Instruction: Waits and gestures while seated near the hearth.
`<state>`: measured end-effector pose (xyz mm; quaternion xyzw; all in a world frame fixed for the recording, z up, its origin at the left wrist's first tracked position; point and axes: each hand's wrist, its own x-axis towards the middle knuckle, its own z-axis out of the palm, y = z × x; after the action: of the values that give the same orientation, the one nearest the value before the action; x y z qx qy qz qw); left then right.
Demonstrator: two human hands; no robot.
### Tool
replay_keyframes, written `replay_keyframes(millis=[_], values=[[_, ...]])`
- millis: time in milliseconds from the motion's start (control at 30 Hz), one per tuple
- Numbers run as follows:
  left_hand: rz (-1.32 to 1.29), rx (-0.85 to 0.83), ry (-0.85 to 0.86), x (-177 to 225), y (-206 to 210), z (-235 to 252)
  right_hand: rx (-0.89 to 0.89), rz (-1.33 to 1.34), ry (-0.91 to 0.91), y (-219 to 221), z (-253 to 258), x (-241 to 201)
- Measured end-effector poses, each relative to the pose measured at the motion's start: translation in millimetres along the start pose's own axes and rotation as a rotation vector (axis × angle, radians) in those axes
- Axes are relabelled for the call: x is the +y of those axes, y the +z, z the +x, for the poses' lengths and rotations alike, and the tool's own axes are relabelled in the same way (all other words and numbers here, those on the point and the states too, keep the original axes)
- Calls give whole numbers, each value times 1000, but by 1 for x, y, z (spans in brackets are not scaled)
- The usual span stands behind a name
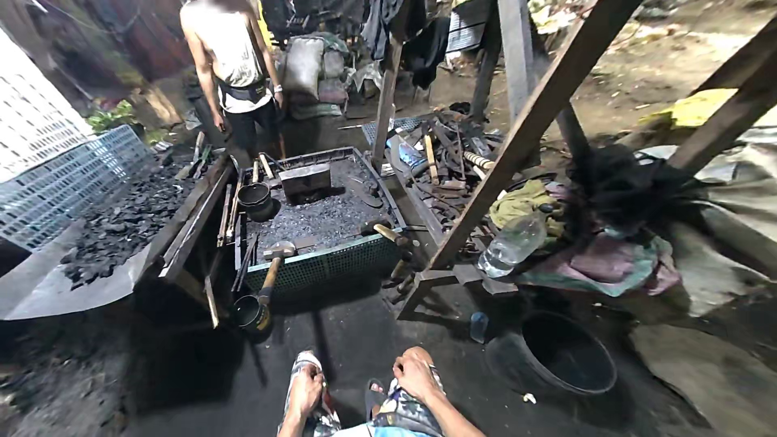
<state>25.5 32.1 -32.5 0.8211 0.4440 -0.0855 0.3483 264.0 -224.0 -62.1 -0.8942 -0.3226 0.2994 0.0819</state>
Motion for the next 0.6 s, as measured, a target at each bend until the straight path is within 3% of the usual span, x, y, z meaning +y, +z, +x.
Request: replay_keyframes(millis=[600], values=[[14,-5,-15,3,-2,-1,66,45,-7,4,1,3]])
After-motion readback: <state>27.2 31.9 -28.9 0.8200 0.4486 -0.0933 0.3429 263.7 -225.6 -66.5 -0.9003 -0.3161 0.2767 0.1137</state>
